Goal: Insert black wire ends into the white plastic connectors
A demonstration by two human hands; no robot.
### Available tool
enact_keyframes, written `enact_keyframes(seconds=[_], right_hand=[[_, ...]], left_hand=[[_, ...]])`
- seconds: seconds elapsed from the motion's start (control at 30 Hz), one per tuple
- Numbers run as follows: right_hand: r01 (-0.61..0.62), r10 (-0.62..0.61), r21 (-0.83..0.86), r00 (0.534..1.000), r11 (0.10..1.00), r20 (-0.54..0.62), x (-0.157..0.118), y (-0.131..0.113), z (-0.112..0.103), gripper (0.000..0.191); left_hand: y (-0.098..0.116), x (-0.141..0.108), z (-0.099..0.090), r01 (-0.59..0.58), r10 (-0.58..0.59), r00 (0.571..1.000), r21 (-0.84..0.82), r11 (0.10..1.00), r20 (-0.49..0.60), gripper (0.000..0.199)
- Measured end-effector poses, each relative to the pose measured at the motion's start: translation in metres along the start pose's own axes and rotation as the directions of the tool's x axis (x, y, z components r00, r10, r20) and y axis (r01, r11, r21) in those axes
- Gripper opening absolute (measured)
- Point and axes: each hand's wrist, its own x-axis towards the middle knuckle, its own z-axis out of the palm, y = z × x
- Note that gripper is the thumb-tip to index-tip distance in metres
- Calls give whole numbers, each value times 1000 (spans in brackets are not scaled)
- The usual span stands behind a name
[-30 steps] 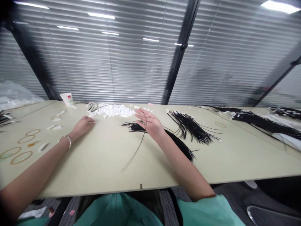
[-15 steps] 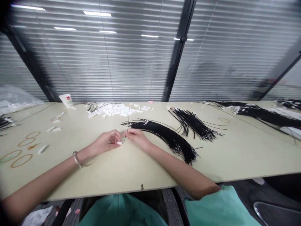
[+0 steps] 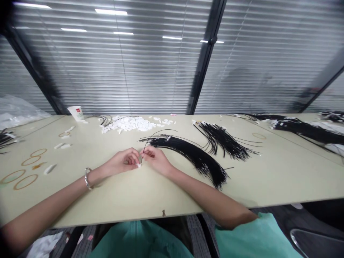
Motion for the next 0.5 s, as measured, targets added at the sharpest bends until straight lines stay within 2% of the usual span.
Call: enact_keyframes(seconds=[0.23, 0.5], right_hand=[[46, -47, 6, 999, 999, 24, -1, -4, 1, 29], [28, -27, -17, 999, 999, 36, -2, -6, 2, 30]], left_hand=[[2, 1, 2, 8, -8, 1000, 13, 1000, -3, 26], [1, 1, 2, 9, -9, 1000, 14, 1000, 14, 27]])
